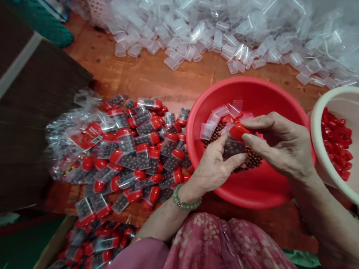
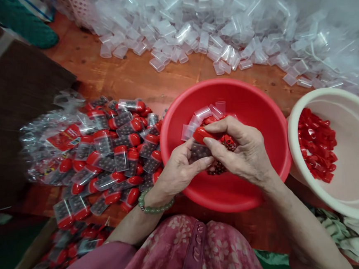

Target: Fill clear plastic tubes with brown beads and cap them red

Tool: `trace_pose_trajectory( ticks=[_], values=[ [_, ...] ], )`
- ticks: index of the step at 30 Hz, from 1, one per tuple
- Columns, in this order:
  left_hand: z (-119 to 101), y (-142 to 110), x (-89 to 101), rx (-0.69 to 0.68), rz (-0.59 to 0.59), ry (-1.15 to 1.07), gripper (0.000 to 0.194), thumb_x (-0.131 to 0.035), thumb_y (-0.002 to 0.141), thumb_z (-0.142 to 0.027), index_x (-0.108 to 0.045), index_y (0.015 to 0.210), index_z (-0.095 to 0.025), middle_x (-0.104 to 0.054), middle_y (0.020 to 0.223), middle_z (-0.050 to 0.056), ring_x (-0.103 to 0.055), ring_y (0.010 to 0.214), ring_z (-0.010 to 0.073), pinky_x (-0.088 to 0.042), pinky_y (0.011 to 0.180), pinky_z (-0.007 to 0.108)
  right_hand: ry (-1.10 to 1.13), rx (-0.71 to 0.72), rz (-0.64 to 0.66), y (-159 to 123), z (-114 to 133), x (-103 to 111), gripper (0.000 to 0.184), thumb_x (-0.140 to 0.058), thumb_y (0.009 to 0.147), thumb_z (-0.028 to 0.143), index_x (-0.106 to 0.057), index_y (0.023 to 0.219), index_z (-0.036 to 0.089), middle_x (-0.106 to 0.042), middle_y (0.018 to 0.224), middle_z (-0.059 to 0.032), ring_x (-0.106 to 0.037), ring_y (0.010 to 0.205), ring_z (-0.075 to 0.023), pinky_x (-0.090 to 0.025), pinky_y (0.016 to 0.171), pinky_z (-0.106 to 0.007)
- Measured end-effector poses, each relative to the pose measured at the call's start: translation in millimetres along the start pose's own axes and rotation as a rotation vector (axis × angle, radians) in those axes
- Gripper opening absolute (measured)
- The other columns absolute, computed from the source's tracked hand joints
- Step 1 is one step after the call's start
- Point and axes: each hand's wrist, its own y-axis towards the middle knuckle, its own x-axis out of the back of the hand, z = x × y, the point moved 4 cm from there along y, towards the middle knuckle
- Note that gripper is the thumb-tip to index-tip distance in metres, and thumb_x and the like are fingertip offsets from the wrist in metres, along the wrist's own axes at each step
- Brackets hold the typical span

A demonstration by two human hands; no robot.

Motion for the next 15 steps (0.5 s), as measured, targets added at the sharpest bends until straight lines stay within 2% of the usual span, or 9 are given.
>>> trace_pose_trajectory(
  ticks=[7, 12, 15],
  values=[
    [-1.3, -0.3, 0.6, 0.008, 0.036, 0.076, 0.026, -0.080, 0.083, -0.035, -0.060, 0.090, -0.019, -0.061, 0.070, -0.002, -0.056, 0.064, 0.0113, -0.049, 0.064, 0.026, -0.055, 0.090, 0.067, -0.1, -0.3, 8.0, 0.017, -0.075, 0.086, 0.017, -0.076, 0.100, 0.026, -0.080, 0.094, -0.0025, -0.075, 0.083, -0.0172, -0.061, 0.077, -0.030],
    [-4.0, -0.6, -0.8, 0.042, 0.094, 0.076, 0.030, -0.080, 0.082, -0.040, -0.059, 0.089, -0.019, -0.058, 0.069, -0.002, -0.054, 0.062, 0.0114, -0.049, 0.063, 0.026, -0.108, 0.118, 0.148, 0.5, -2.8, 9.4, 0.013, -0.071, 0.087, 0.017, -0.074, 0.097, 0.025, -0.078, 0.086, -0.0012, -0.073, 0.075, -0.0170, -0.060, 0.068, -0.029],
    [-2.2, -1.9, 0.2, 0.057, 0.099, 0.175, 0.023, -0.074, 0.086, -0.035, -0.058, 0.087, -0.019, -0.060, 0.070, -0.001, -0.054, 0.065, 0.0132, -0.046, 0.064, 0.028, -0.154, 0.195, 0.217, -2.6, -1.3, 8.2, 0.016, -0.072, 0.088, 0.015, -0.072, 0.100, 0.026, -0.077, 0.086, -0.0004, -0.073, 0.074, -0.0159, -0.060, 0.067, -0.027]
  ],
)
